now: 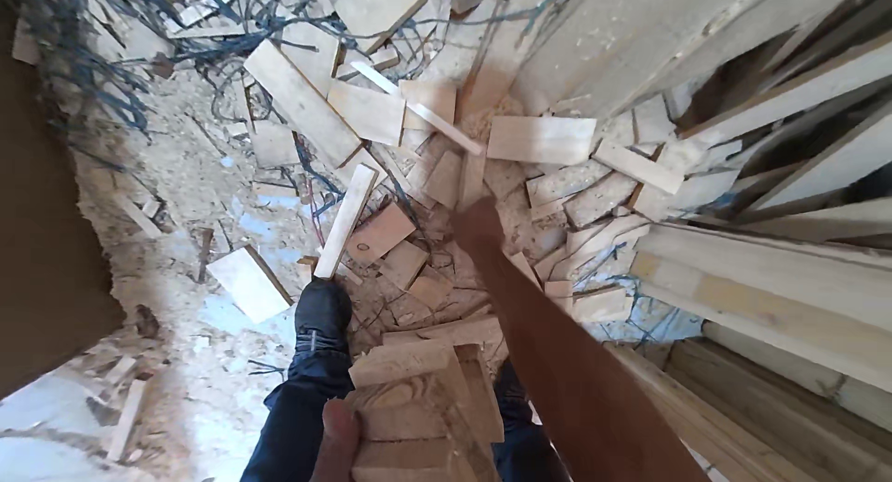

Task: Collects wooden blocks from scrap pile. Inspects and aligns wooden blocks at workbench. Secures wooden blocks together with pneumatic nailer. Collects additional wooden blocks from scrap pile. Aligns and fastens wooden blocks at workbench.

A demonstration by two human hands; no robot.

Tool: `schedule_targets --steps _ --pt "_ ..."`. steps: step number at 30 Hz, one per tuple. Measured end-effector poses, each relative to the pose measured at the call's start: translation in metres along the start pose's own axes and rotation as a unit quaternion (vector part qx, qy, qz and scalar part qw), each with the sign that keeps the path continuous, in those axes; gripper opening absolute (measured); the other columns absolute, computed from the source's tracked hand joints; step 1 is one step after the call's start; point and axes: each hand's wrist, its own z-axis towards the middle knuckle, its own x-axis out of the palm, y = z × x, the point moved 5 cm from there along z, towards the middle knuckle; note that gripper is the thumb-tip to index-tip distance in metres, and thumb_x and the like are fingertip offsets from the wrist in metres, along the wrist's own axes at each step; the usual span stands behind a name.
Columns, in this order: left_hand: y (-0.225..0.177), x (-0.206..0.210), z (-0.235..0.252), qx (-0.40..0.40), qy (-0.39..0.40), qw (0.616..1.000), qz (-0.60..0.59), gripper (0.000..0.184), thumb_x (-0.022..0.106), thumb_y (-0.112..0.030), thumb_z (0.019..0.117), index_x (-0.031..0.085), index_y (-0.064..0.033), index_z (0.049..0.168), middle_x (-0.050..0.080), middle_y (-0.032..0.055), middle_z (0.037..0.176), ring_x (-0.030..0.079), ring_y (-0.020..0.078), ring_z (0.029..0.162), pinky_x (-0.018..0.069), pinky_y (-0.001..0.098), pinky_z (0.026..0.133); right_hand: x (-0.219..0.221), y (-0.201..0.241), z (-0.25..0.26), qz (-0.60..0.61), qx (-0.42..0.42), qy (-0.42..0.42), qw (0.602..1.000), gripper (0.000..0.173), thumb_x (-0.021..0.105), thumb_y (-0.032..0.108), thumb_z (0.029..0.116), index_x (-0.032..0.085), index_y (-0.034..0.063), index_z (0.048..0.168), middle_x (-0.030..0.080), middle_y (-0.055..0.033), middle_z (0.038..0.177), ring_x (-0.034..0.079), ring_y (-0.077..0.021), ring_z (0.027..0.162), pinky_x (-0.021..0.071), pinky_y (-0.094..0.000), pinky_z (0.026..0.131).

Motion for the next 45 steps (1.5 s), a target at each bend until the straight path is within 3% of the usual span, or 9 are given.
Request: schedule_targets --steps 7,11,19,25,28,33,36,39,45 --pt "-0.017 0.056 0.019 0.017 -0.074 0.995 -0.057 0.046 0.056 -0.057 0.0984 0.074 -0.0183 0.115 0.077 0.0046 0.11 0.073 0.014 0.104 0.0598 0.0365 0.095 -0.03 -0.122 -0.007 -0.111 0.059 -0.091 0.988 0.072 0.072 0.029 0.0891 0.042 -0.001 0.147 0.048 -0.0336 0.143 0.058 -0.0506 0.122 0.0537 -0.0638 0.091" --pt "-0.016 0.053 0.02 0.008 -0.089 0.993 -0.071 0.048 0.056 -0.058 0.0979 0.074 -0.0158 0.112 0.077 0.0067 0.108 0.074 0.0162 0.102 0.0608 0.0385 0.093 -0.011 -0.041 0.0 0.093 -0.103 -0.042 0.99 0.066 0.064 0.04 0.0983 0.046 0.0002 0.148 0.057 -0.0267 0.139 0.059 -0.0419 0.125 0.0505 -0.0609 0.102" --pt "-0.018 0.013 0.019 0.068 -0.082 0.993 -0.046 0.05 0.048 -0.054 0.1037 0.068 -0.0122 0.122 0.073 0.0095 0.114 0.071 0.0205 0.109 0.0575 0.0449 0.097 0.021 0.063 -0.002 0.259 0.019 -0.027 0.965 0.07 0.066 0.045 0.0971 0.043 -0.0006 0.145 0.066 -0.0223 0.126 0.068 -0.0351 0.113 0.0569 -0.0545 0.092" --pt "-0.025 0.01 0.019 0.066 -0.072 0.992 -0.081 0.048 0.049 -0.052 0.1046 0.067 -0.0118 0.125 0.072 0.0088 0.117 0.069 0.0182 0.113 0.0561 0.041 0.1 0.038 -0.036 -0.063 0.092 -0.189 0.178 0.961 0.044 0.074 0.034 0.0929 0.067 0.0018 0.122 0.067 -0.0232 0.116 0.066 -0.039 0.109 0.054 -0.0623 0.092" --pt "-0.038 0.03 0.018 0.052 -0.177 0.983 0.002 0.041 0.054 -0.059 0.098 0.077 -0.0253 0.1 0.077 -0.0072 0.095 0.073 0.0024 0.092 0.0605 0.0253 0.086 0.036 -0.101 -0.055 0.013 -0.146 0.133 0.98 0.045 0.072 0.036 0.0925 0.07 -0.0002 0.119 0.057 -0.0243 0.137 0.055 -0.0417 0.128 0.0485 -0.0613 0.103" --pt "-0.022 0.033 0.012 0.011 -0.181 0.983 0.038 0.035 0.058 -0.057 0.0956 0.078 -0.0294 0.095 0.077 -0.0088 0.092 0.073 0.0026 0.09 0.0606 0.0263 0.085 0.032 -0.153 0.001 0.015 -0.079 0.042 0.996 0.056 0.07 0.049 0.0937 0.068 0.0031 0.126 0.039 -0.0246 0.158 0.044 -0.0447 0.141 0.0424 -0.0634 0.111" --pt "0.004 -0.031 -0.003 0.087 0.078 0.992 0.041 0.037 0.039 -0.043 0.1102 0.063 -0.0202 0.127 0.071 -0.003 0.119 0.067 0.0067 0.112 0.0574 0.0308 0.095 0.044 -0.138 0.002 -0.111 -0.099 0.062 0.987 0.06 0.072 0.049 0.0919 0.066 0.0038 0.131 0.049 -0.0293 0.148 0.047 -0.0498 0.137 0.0442 -0.0686 0.105" --pt "-0.01 0.045 0.002 -0.013 -0.175 0.984 0.036 0.039 0.063 -0.062 0.0908 0.075 -0.0253 0.096 0.077 -0.0042 0.091 0.074 0.0067 0.088 0.0615 0.0296 0.082 0.054 -0.126 -0.01 -0.034 -0.05 0.074 0.995 0.055 0.08 0.043 0.0866 0.068 -0.0029 0.115 0.062 -0.0325 0.121 0.061 -0.0507 0.114 0.0508 -0.0705 0.09" --pt "-0.01 0.053 -0.002 -0.034 -0.081 0.992 0.094 0.06 0.062 -0.077 0.082 0.072 -0.0264 0.112 0.077 -0.0029 0.1 0.074 0.0096 0.094 0.0629 0.0349 0.084 0.01 -0.131 -0.112 0.035 -0.096 0.043 0.994 0.045 0.079 0.031 0.0903 0.064 -0.0022 0.116 0.061 -0.0305 0.114 0.063 -0.0478 0.102 0.0535 -0.0669 0.082"
